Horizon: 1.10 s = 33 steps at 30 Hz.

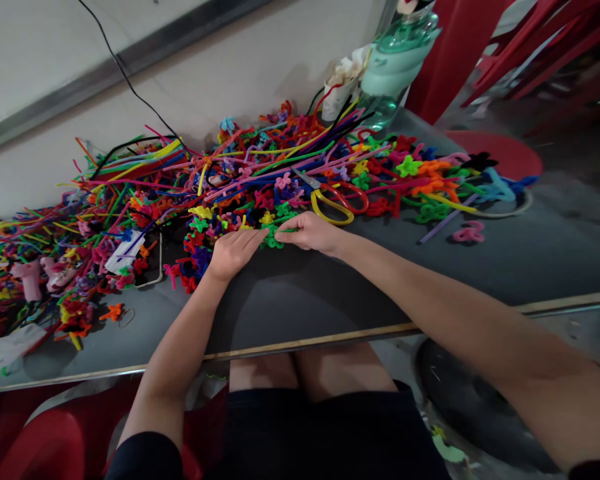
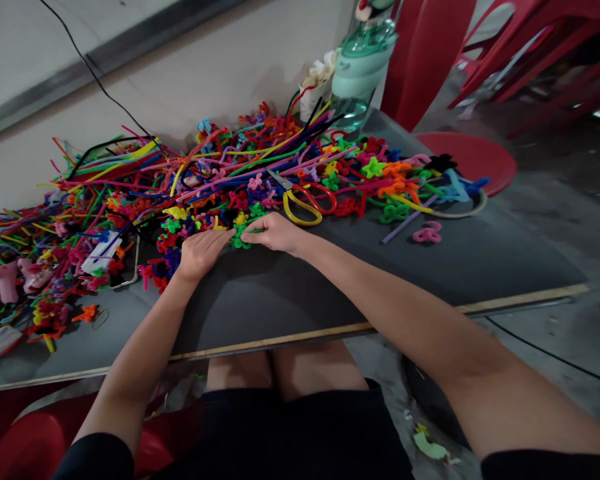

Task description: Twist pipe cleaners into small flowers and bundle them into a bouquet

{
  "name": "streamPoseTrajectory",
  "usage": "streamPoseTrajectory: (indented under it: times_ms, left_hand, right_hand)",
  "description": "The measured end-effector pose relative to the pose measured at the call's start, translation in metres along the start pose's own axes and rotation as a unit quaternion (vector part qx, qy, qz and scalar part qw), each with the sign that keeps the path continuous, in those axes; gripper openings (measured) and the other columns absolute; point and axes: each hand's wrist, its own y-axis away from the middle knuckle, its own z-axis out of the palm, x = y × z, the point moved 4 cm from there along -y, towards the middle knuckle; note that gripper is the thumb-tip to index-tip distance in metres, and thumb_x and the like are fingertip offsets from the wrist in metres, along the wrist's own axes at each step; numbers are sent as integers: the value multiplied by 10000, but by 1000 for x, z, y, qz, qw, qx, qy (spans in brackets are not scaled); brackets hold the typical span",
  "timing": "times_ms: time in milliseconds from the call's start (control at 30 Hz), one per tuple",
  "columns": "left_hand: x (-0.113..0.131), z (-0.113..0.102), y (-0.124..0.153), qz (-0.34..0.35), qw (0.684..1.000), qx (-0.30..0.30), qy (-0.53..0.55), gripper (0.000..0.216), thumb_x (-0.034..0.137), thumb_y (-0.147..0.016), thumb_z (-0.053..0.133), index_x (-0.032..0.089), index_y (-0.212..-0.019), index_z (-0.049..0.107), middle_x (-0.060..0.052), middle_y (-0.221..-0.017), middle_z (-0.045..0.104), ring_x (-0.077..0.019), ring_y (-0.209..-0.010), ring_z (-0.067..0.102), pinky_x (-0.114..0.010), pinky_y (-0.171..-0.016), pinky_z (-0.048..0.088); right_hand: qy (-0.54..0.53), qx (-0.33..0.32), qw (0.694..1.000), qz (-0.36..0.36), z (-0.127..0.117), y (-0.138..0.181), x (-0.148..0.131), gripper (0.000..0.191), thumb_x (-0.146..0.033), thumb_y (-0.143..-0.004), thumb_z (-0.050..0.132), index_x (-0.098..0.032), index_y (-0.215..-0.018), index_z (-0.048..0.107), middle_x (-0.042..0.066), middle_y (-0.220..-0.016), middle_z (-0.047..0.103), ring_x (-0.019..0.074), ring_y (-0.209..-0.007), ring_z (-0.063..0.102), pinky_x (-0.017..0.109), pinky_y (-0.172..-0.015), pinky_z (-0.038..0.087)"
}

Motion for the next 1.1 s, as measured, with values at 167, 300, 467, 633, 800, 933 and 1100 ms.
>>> streamPoseTrajectory:
  times_ms: [167, 300, 467, 633, 800, 933, 1100]
  left_hand:
    - [4, -5, -2, 40, 997, 16, -56, 276, 209, -955, 453, 202, -1107, 683, -85, -974, 748, -162, -903, 705, -253, -770, 544]
    - [10, -8, -3, 101, 987, 40, -117, 265, 157, -956, 451, 163, -1131, 649, -78, -960, 747, -145, -874, 705, -235, -754, 548]
    - [11, -11, -3, 147, 978, 66, -133, 251, 128, -947, 457, 147, -1136, 621, -82, -953, 742, -150, -892, 709, -252, -789, 568]
    - [14, -14, -2, 172, 972, 86, -131, 247, 109, -926, 486, 134, -1132, 619, -92, -928, 740, -166, -866, 716, -267, -769, 580]
    - [13, -11, -1, 157, 978, 58, -120, 245, 127, -939, 465, 149, -1110, 639, -90, -922, 743, -168, -872, 720, -267, -757, 580]
    - [15, -13, -2, 160, 976, 78, -126, 270, 114, -933, 471, 148, -1150, 627, -88, -926, 743, -164, -856, 717, -259, -742, 569]
    - [11, -9, -3, 113, 986, 76, -96, 303, 128, -939, 470, 170, -1204, 613, -85, -966, 738, -155, -895, 704, -250, -770, 556]
  right_hand:
    - [40, 9, 997, -65, 1, 3, -9, 414, -536, -627, 762, -135, -729, 742, -17, -457, 529, 64, -435, 399, 244, -454, 309]
    - [63, 27, 995, -68, 0, 4, -11, 396, -499, -621, 773, -125, -752, 766, 32, -598, 647, 88, -526, 484, 248, -512, 367]
    - [32, 36, 994, -95, 3, 0, -6, 365, -472, -631, 772, -138, -779, 775, 16, -569, 627, 89, -516, 470, 247, -490, 348]
    - [-26, -7, 998, -58, 6, -6, 4, 375, -457, -660, 770, -110, -799, 737, -79, -387, 410, 37, -381, 293, 224, -394, 183]
    - [-69, -58, 995, -41, 8, -4, 4, 373, -435, -666, 782, -104, -824, 712, -109, -359, 356, 26, -357, 241, 217, -380, 153]
    - [-49, -40, 997, -43, 6, 0, 0, 331, -425, -675, 776, -113, -759, 704, -101, -350, 363, 24, -342, 238, 220, -370, 133]
    - [-18, 1, 998, -61, 2, 3, -5, 318, -419, -663, 783, -110, -708, 717, -86, -336, 361, 29, -342, 239, 227, -375, 134]
